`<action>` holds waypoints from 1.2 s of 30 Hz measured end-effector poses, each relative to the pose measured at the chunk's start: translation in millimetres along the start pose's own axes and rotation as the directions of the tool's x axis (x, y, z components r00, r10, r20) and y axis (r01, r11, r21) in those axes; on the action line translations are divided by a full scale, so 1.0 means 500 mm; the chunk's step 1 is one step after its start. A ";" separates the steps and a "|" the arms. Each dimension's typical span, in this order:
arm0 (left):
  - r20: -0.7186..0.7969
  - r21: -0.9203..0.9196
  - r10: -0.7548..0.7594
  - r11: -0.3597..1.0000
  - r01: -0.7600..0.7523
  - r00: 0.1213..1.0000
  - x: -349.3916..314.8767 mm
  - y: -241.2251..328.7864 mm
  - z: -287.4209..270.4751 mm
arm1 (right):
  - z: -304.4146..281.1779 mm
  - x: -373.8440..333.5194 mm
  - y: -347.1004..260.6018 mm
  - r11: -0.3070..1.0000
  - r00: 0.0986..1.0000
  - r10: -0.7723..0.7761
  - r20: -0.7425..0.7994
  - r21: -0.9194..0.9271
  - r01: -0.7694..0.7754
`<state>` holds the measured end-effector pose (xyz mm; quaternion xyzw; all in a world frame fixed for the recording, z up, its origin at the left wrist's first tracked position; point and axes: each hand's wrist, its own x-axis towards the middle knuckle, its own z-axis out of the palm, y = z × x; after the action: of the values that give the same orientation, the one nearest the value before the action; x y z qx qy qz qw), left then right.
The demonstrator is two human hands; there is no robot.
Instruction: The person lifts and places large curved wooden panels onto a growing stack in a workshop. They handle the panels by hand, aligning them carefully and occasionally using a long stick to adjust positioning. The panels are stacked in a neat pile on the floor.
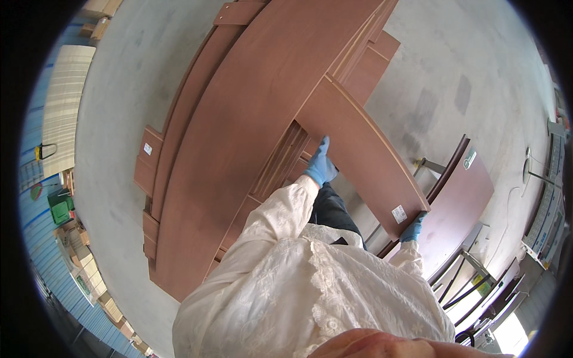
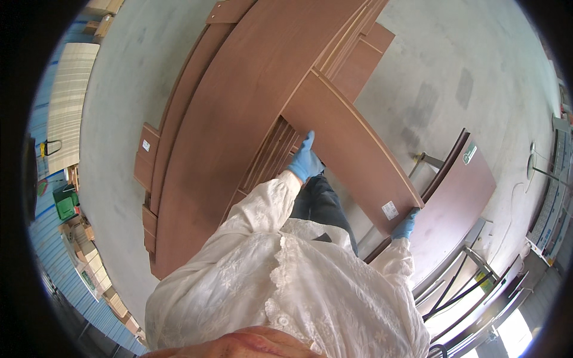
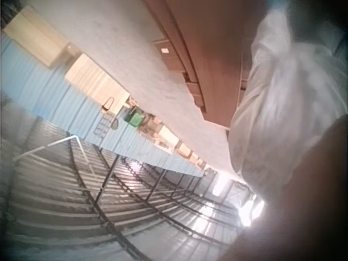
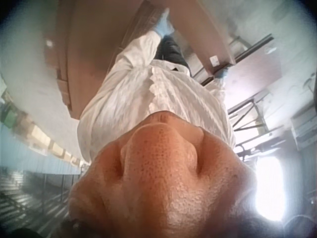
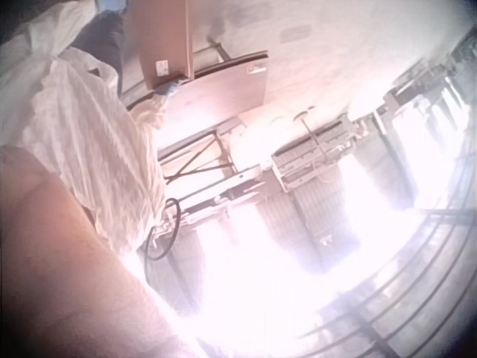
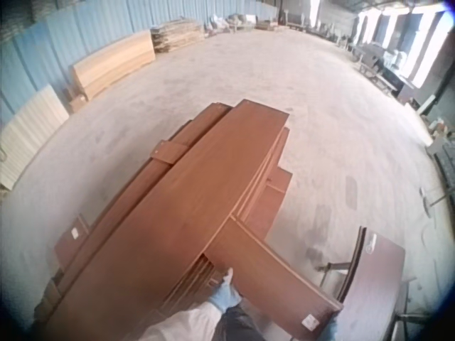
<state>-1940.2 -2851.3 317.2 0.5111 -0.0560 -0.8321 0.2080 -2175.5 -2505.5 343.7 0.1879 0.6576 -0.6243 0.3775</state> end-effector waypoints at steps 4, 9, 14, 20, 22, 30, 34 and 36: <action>0.057 0.054 0.023 0.998 -0.027 0.998 0.017 -0.060 0.004 | -0.050 -0.017 -0.006 0.994 0.994 -0.099 -0.044 -0.045 0.097; 0.111 -0.257 -0.167 0.947 0.191 0.980 -0.014 -0.170 0.051 | -0.094 -0.119 -0.117 0.990 0.983 -0.136 -0.123 -0.061 0.130; 0.149 -0.325 -0.304 0.884 0.337 0.941 -0.112 -0.213 0.112 | -0.139 -0.225 -0.199 0.948 0.934 -0.227 -0.274 -0.282 0.148; 0.363 -0.111 -0.325 0.915 0.387 0.873 -0.254 -0.198 0.179 | -0.270 -0.266 -0.224 0.884 0.844 -0.331 -0.421 -0.451 0.122; 0.400 -0.079 -0.319 0.922 0.379 0.859 -0.279 -0.162 0.186 | -0.279 -0.227 -0.231 0.865 0.843 -0.372 -0.389 -0.474 0.163; 0.183 -0.222 0.224 0.958 -0.182 0.957 -0.396 0.088 -0.024 | 0.067 0.040 -0.191 0.860 0.971 -0.170 0.167 -0.457 0.229; 0.055 -0.340 0.389 0.874 -0.349 0.920 -0.543 0.100 -0.244 | 0.342 0.012 -0.111 0.780 0.854 -0.028 0.520 -0.523 0.344; -0.065 -0.470 0.407 0.793 -0.388 0.911 -0.629 0.068 -0.344 | 0.473 -0.059 -0.064 0.751 0.759 0.057 0.648 -0.529 0.396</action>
<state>-1656.9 -2734.5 506.6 0.4048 0.0385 -0.7677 0.4952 -2117.8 -2731.6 402.1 -0.2355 0.6792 -0.4218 0.5525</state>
